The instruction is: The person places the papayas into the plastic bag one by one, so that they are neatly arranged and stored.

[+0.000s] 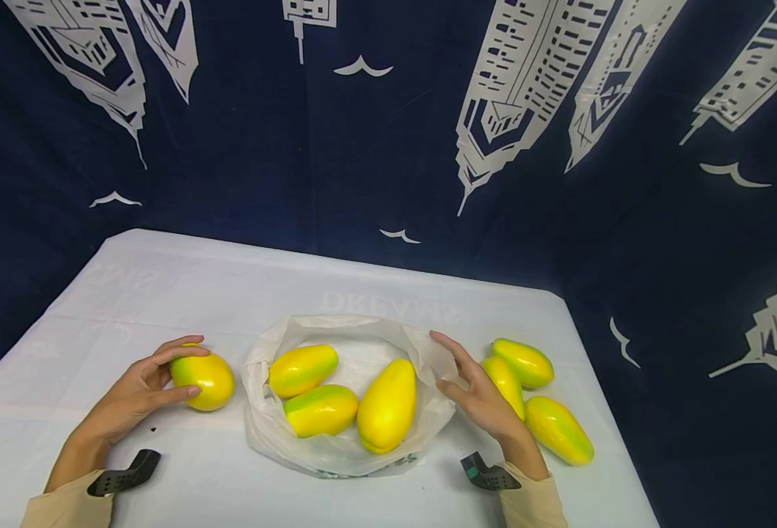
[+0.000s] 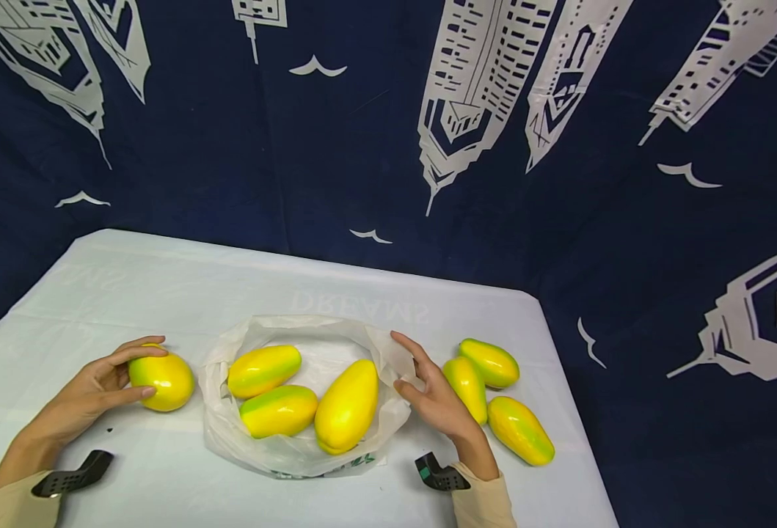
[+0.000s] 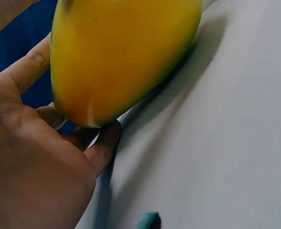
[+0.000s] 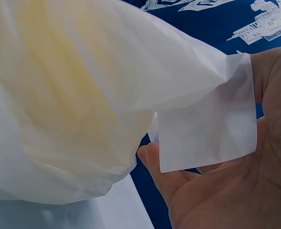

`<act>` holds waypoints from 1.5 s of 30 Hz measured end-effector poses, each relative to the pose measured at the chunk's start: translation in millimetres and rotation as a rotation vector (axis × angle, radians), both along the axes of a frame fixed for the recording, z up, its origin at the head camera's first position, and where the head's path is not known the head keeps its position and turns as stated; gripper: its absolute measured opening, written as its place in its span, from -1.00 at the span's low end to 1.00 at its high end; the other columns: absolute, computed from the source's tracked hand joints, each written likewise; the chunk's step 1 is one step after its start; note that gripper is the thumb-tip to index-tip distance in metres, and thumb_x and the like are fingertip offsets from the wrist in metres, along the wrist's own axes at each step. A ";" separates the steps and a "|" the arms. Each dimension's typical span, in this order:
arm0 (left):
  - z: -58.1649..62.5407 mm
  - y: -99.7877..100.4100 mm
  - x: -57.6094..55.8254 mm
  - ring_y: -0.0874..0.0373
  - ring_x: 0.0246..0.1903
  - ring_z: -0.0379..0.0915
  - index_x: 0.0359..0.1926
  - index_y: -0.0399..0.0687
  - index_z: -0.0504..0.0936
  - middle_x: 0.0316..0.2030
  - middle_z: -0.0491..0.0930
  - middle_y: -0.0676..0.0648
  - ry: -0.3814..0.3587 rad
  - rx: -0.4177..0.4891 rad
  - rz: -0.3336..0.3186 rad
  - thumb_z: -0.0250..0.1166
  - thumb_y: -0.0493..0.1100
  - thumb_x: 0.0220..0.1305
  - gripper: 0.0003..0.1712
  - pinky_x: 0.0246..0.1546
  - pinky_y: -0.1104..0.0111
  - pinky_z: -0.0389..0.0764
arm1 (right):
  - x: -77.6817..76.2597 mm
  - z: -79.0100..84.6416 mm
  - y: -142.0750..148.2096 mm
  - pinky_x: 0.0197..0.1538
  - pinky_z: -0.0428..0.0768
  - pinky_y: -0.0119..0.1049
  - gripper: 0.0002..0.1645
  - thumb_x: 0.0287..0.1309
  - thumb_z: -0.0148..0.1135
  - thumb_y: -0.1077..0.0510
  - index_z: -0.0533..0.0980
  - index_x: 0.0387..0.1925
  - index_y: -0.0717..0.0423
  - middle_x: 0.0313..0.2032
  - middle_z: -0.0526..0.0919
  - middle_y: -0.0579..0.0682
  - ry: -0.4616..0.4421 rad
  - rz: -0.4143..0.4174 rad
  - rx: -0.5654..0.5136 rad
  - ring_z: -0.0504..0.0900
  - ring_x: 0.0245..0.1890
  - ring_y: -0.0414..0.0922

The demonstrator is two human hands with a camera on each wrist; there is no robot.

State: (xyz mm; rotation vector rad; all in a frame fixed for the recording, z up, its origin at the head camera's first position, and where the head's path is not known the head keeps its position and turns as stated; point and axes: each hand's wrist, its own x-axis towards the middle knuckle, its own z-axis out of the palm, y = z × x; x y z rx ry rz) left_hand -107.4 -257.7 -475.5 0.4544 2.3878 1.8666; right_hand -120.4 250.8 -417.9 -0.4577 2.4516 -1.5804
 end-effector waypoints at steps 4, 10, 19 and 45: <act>1.8 -0.3 0.5 0.52 0.33 0.16 0.27 -0.30 0.48 0.42 0.20 -0.15 0.012 -0.006 0.024 0.32 -0.42 0.26 -0.46 0.22 0.79 0.22 | -0.1 -0.9 0.6 0.42 -0.19 0.49 -0.14 0.29 0.10 0.36 0.14 0.53 -0.16 0.58 0.03 0.03 -0.001 0.000 0.000 -0.19 0.58 0.25; 9.4 -0.2 0.6 0.44 0.27 0.26 0.27 -0.37 0.45 0.40 0.24 -0.08 0.028 0.043 0.069 0.30 -0.49 0.25 -0.45 0.19 0.75 0.32 | 0.1 -0.8 0.9 0.41 -0.18 0.49 -0.14 0.29 0.10 0.36 0.13 0.53 -0.15 0.58 0.01 0.05 0.004 0.007 -0.007 -0.20 0.57 0.26; 23.3 4.2 -0.1 0.36 0.25 0.26 0.25 -0.39 0.46 0.33 0.29 -0.02 0.050 0.084 0.133 0.30 -0.52 0.22 -0.45 0.14 0.74 0.39 | 1.2 -0.5 0.7 0.44 -0.19 0.47 -0.14 0.28 0.11 0.37 0.15 0.53 -0.16 0.57 0.04 0.03 0.006 -0.006 -0.002 -0.18 0.58 0.23; 58.8 32.8 -18.3 0.29 0.30 0.19 0.21 -0.17 0.55 0.33 0.30 -0.04 0.143 -0.078 0.044 0.42 -0.39 0.18 -0.45 0.18 0.76 0.33 | -0.2 0.9 1.9 0.45 -0.22 0.45 -0.16 0.29 0.11 0.37 0.15 0.53 -0.13 0.57 0.05 0.04 0.022 0.017 -0.016 -0.19 0.59 0.20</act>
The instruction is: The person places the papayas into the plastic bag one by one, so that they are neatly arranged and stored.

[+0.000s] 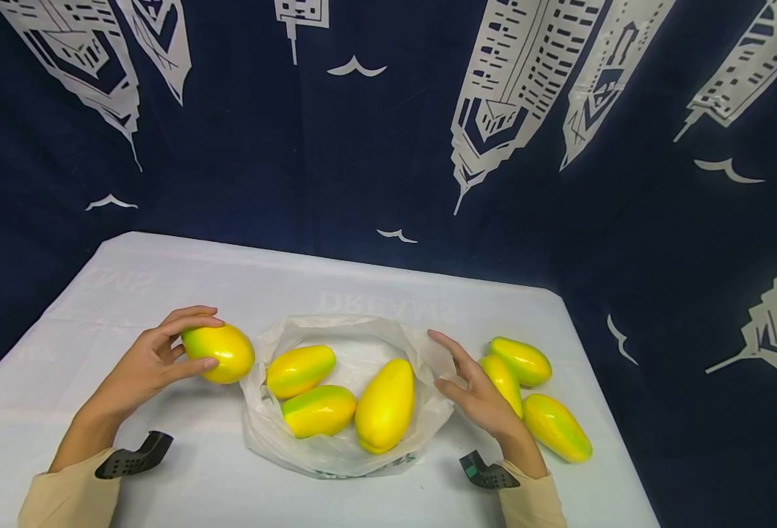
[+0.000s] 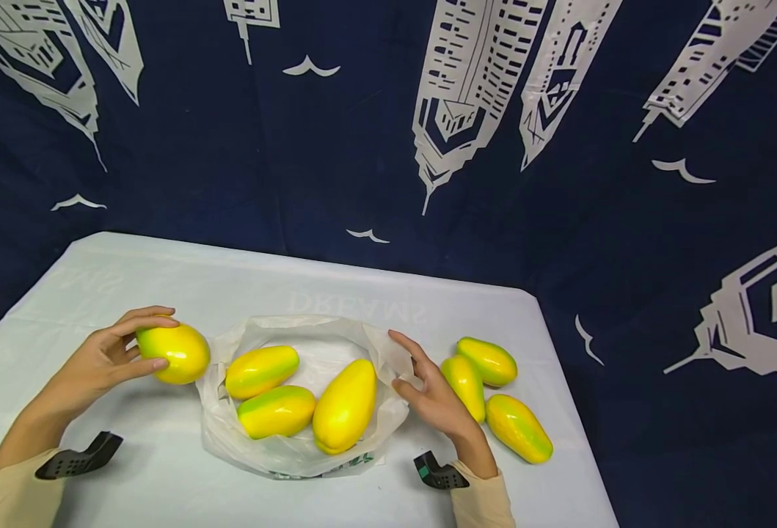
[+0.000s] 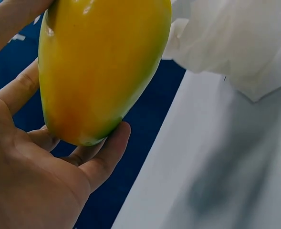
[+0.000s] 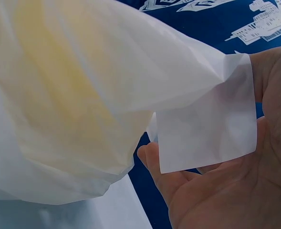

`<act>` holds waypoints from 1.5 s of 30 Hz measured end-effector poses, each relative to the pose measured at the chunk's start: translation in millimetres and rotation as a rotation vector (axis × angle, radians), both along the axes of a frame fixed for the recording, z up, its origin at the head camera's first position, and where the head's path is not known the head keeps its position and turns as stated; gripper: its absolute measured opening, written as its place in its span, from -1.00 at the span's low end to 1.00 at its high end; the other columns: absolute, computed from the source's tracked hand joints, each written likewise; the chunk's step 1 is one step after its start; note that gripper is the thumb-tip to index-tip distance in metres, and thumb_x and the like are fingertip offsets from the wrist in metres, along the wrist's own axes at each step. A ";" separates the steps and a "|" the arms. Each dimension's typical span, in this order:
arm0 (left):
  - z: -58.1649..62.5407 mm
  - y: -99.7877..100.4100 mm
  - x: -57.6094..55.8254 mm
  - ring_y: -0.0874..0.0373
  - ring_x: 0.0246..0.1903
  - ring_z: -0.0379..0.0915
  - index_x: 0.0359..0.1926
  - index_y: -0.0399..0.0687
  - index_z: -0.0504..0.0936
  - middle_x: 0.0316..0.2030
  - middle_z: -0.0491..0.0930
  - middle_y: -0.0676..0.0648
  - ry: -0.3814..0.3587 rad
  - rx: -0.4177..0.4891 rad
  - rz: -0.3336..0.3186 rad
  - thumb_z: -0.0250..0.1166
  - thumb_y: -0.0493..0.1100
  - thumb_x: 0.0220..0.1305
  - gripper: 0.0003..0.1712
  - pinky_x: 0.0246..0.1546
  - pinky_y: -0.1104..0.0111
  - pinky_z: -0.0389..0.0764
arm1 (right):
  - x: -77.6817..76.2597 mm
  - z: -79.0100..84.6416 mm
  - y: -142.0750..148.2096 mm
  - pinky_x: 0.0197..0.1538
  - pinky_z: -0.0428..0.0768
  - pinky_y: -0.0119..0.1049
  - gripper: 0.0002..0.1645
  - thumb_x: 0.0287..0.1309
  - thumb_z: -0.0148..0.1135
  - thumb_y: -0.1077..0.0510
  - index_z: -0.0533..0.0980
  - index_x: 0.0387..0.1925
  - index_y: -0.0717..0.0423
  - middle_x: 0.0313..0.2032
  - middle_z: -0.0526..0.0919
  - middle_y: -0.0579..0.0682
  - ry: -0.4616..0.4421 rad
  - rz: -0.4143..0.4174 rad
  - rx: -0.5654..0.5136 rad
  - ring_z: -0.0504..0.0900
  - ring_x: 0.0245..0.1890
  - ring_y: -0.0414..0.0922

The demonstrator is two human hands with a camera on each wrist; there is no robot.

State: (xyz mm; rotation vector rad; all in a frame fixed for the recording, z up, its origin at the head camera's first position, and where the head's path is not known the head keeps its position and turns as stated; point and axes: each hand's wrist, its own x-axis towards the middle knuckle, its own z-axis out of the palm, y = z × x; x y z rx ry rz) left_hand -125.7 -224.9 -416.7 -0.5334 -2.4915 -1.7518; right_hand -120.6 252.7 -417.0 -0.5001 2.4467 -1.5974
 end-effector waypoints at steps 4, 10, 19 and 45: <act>8.2 8.4 -8.4 0.36 0.33 0.14 0.20 -0.13 0.57 0.33 0.32 0.02 0.023 -0.054 -0.072 0.46 -0.37 0.14 -0.43 0.17 0.72 0.36 | 0.2 0.3 0.2 0.45 -0.22 0.45 -0.16 0.29 0.11 0.36 0.15 0.52 -0.14 0.57 0.05 0.04 -0.007 -0.008 0.007 -0.19 0.58 0.20; 23.9 26.3 -21.6 0.10 0.36 0.17 0.17 0.14 0.61 0.34 0.33 0.02 -0.024 -0.173 -0.144 0.51 -0.16 0.15 -0.46 0.26 -0.08 0.44 | 0.3 0.3 1.1 0.45 -0.21 0.44 -0.16 0.29 0.11 0.36 0.15 0.52 -0.14 0.57 0.05 0.03 -0.004 -0.011 0.008 -0.18 0.58 0.20; 38.9 51.0 -38.6 -0.18 0.40 0.15 0.15 0.26 0.63 0.38 0.29 -0.06 -0.064 -0.203 -0.303 0.57 -0.08 0.06 -0.41 0.26 -0.45 0.19 | -0.1 0.3 1.7 0.44 -0.21 0.46 -0.16 0.29 0.11 0.36 0.14 0.53 -0.12 0.57 0.05 0.05 0.018 0.010 -0.004 -0.18 0.58 0.20; 65.7 144.4 -71.7 -0.04 0.21 0.28 0.05 0.30 0.67 0.31 0.19 0.00 -0.140 -0.455 -0.620 0.56 -0.09 0.03 -0.49 0.21 0.06 0.44 | -0.7 -0.2 1.5 0.44 -0.20 0.46 -0.15 0.27 0.12 0.37 0.16 0.52 -0.12 0.56 0.07 0.04 0.013 -0.004 0.005 -0.16 0.58 0.20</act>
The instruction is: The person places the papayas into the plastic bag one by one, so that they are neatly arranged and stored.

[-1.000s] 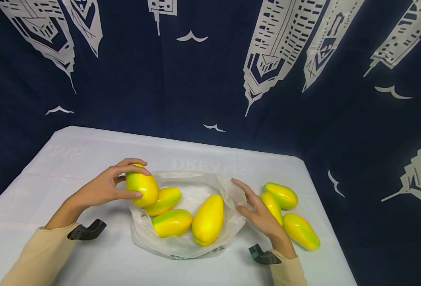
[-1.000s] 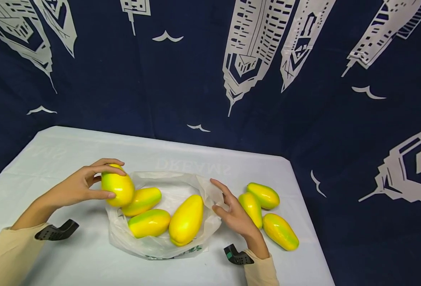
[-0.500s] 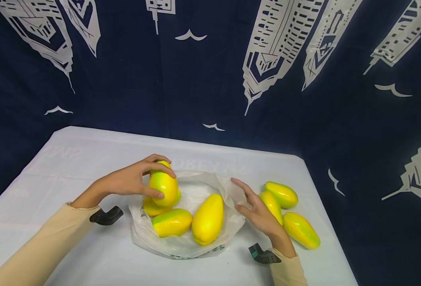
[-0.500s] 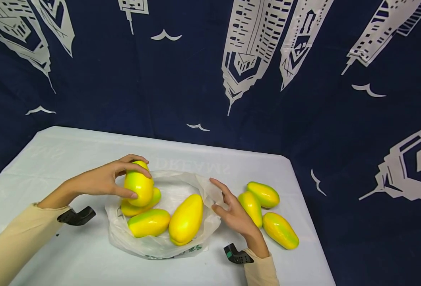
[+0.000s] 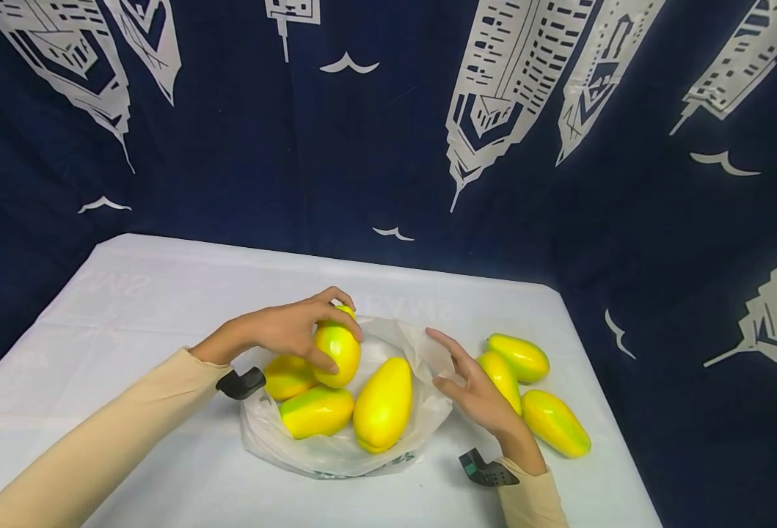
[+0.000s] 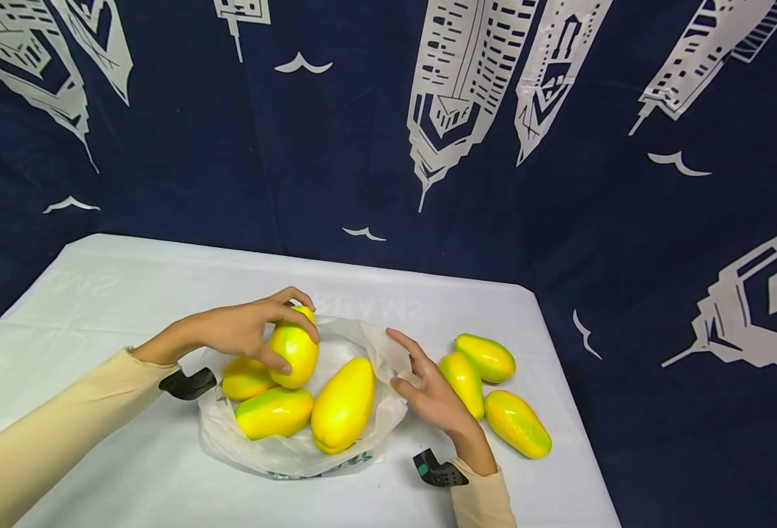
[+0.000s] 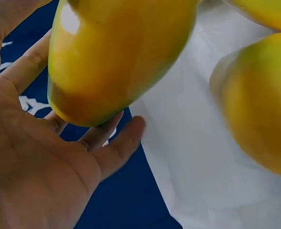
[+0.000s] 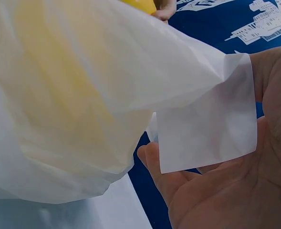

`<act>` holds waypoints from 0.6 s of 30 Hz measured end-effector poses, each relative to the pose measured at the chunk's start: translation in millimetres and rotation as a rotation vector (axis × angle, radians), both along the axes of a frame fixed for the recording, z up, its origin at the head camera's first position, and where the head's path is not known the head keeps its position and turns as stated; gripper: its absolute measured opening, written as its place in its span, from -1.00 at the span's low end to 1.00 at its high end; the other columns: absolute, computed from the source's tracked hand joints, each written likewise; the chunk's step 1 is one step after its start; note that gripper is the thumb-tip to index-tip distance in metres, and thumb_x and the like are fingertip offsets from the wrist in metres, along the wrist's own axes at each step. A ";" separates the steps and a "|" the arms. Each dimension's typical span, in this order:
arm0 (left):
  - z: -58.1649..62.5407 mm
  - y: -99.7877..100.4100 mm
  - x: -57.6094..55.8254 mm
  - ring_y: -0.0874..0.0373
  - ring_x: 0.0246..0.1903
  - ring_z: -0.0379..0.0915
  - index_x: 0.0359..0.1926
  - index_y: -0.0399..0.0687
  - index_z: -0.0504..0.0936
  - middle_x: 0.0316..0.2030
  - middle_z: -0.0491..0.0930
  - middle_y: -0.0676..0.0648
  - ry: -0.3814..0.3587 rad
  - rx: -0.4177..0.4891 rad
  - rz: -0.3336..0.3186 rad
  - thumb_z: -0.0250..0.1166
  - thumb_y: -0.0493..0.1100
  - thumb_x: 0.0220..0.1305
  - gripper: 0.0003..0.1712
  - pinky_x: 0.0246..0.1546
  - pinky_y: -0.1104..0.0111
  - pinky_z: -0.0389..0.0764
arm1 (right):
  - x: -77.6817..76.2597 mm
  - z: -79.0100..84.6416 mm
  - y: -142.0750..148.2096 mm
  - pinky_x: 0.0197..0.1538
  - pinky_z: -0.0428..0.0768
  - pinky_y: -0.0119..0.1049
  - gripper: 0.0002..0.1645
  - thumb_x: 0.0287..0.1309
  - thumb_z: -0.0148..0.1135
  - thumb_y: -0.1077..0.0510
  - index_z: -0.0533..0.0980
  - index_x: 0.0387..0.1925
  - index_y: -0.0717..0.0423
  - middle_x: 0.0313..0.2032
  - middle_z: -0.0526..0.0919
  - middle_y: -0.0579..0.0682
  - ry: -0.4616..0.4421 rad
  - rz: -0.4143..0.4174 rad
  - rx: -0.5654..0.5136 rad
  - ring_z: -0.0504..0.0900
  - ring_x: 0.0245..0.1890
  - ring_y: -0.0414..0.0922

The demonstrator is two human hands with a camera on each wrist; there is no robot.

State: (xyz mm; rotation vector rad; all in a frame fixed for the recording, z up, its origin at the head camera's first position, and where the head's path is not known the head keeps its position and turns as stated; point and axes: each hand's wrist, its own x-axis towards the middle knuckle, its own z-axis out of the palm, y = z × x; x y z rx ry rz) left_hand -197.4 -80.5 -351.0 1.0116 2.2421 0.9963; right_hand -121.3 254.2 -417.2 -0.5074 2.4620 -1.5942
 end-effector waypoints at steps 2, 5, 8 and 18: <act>0.2 6.2 -1.4 -0.04 0.21 0.28 0.05 0.27 0.68 0.31 0.18 0.00 -0.022 -0.016 -0.018 0.55 -0.13 0.04 -0.49 0.22 0.07 0.43 | 0.3 0.0 0.0 0.44 -0.20 0.47 -0.14 0.27 0.12 0.37 0.16 0.52 -0.13 0.57 0.06 0.04 -0.006 0.000 -0.003 -0.17 0.58 0.20; 0.1 13.8 -3.5 -0.03 0.21 0.28 0.06 0.28 0.67 0.32 0.20 0.00 -0.022 -0.050 -0.042 0.54 -0.16 0.04 -0.48 0.24 0.08 0.42 | 0.6 0.2 -0.1 0.43 -0.21 0.48 -0.14 0.27 0.12 0.37 0.15 0.53 -0.12 0.57 0.06 0.04 -0.010 0.001 -0.006 -0.18 0.58 0.21; -1.4 20.4 -6.1 -0.02 0.22 0.29 0.08 0.28 0.66 0.33 0.24 -0.02 -0.013 -0.071 -0.060 0.54 -0.18 0.04 -0.45 0.26 0.08 0.42 | 0.8 0.5 -0.2 0.43 -0.20 0.48 -0.14 0.27 0.12 0.37 0.15 0.53 -0.11 0.57 0.06 0.05 -0.009 0.002 -0.006 -0.18 0.58 0.22; -11.9 35.7 -11.8 -0.07 0.34 0.20 0.18 0.15 0.62 0.47 0.15 -0.12 -0.058 -0.100 -0.100 0.47 -0.27 0.03 -0.38 0.34 -0.02 0.35 | 0.0 -0.2 -0.4 0.43 -0.19 0.48 -0.15 0.27 0.12 0.36 0.15 0.53 -0.13 0.57 0.04 0.04 -0.023 -0.002 -0.004 -0.18 0.58 0.22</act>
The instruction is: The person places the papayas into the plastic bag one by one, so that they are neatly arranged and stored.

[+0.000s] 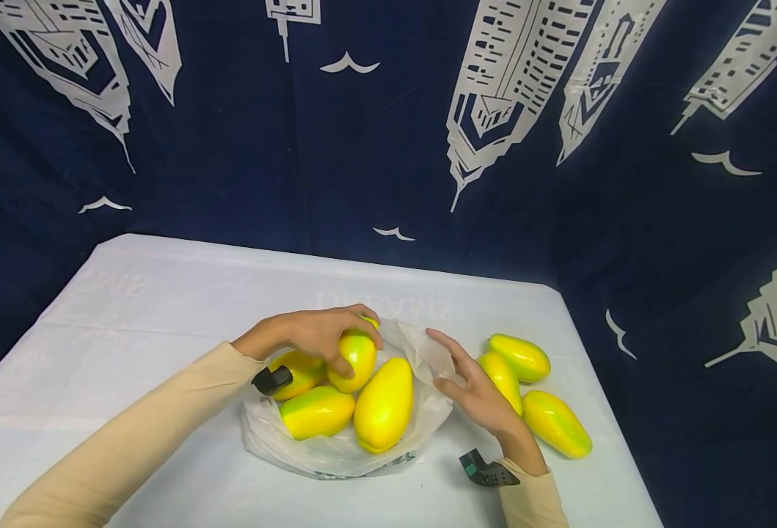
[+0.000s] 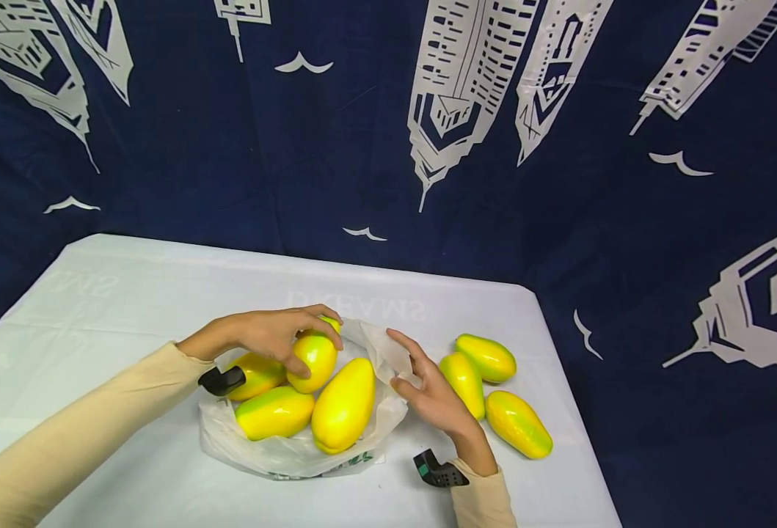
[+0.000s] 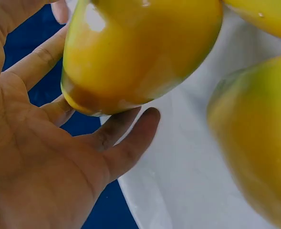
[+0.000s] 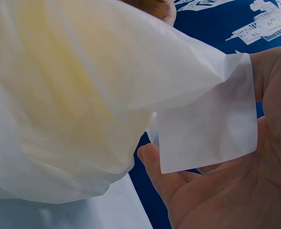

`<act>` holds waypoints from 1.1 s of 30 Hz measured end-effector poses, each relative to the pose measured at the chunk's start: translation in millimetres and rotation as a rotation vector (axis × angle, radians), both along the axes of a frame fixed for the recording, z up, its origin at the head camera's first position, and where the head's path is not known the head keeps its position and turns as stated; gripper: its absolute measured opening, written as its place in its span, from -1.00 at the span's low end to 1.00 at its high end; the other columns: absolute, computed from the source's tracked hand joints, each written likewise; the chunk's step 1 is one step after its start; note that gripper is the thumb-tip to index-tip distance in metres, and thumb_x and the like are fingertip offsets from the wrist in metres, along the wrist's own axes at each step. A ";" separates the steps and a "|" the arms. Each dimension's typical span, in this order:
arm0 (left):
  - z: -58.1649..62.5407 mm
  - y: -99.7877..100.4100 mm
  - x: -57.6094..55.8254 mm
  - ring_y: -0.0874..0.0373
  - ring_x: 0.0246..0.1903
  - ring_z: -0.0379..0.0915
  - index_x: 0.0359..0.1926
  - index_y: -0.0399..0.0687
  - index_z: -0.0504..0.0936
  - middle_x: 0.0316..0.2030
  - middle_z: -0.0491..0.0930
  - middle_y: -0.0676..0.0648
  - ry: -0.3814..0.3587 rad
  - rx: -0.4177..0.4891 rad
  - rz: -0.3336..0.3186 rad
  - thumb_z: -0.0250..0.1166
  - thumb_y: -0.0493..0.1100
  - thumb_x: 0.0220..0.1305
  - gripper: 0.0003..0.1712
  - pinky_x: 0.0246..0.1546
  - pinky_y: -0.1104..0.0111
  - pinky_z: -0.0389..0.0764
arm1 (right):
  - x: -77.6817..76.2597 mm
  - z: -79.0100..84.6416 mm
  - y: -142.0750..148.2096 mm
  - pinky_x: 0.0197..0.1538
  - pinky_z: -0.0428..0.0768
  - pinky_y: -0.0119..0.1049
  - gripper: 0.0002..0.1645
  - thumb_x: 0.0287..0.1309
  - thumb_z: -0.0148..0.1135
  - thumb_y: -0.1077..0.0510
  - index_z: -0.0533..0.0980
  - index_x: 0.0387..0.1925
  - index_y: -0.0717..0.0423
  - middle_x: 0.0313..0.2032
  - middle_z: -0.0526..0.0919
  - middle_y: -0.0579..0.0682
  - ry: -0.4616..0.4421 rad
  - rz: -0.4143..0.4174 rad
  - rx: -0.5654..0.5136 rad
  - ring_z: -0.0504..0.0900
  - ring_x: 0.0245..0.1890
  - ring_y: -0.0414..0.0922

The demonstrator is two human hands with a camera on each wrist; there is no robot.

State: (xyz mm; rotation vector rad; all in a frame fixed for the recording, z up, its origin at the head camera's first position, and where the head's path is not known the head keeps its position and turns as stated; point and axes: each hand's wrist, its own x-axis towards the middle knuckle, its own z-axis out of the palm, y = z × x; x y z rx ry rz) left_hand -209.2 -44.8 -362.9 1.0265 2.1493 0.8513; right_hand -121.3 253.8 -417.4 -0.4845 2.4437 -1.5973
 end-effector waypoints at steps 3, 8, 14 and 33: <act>-3.2 2.5 0.2 -0.07 0.36 0.17 0.22 0.15 0.60 0.51 0.07 -0.08 -0.029 -0.013 0.010 0.44 -0.29 0.03 -0.34 0.36 -0.05 0.31 | -0.4 -0.3 -0.2 0.43 -0.18 0.48 -0.15 0.27 0.12 0.36 0.15 0.52 -0.14 0.57 0.04 0.04 -0.002 -0.003 0.004 -0.18 0.58 0.22; -10.5 6.2 0.1 -0.07 0.37 0.15 0.25 0.18 0.55 0.53 -0.04 -0.05 -0.032 -0.037 0.017 0.43 -0.29 0.03 -0.30 0.36 -0.08 0.30 | -0.4 -1.1 0.0 0.42 -0.16 0.49 -0.15 0.27 0.12 0.35 0.16 0.52 -0.16 0.57 0.04 0.03 -0.008 -0.006 0.005 -0.16 0.58 0.22; -16.5 11.6 3.2 -0.04 0.37 0.10 0.30 0.23 0.50 0.53 -0.08 -0.01 -0.043 -0.069 0.025 0.38 -0.32 0.07 -0.26 0.38 -0.05 0.24 | -0.3 -0.7 0.4 0.42 -0.18 0.49 -0.14 0.27 0.12 0.35 0.15 0.52 -0.16 0.57 0.04 0.02 -0.013 -0.006 0.002 -0.19 0.58 0.21; -28.2 15.2 10.4 -0.06 0.58 -0.21 0.48 0.09 0.33 0.61 -0.17 -0.04 0.049 -0.132 -0.019 0.28 -0.33 0.25 -0.22 0.53 -0.11 -0.05 | -0.4 0.5 -0.5 0.43 -0.17 0.47 -0.16 0.28 0.13 0.34 0.16 0.52 -0.16 0.57 0.06 0.03 0.001 -0.013 0.022 -0.16 0.58 0.21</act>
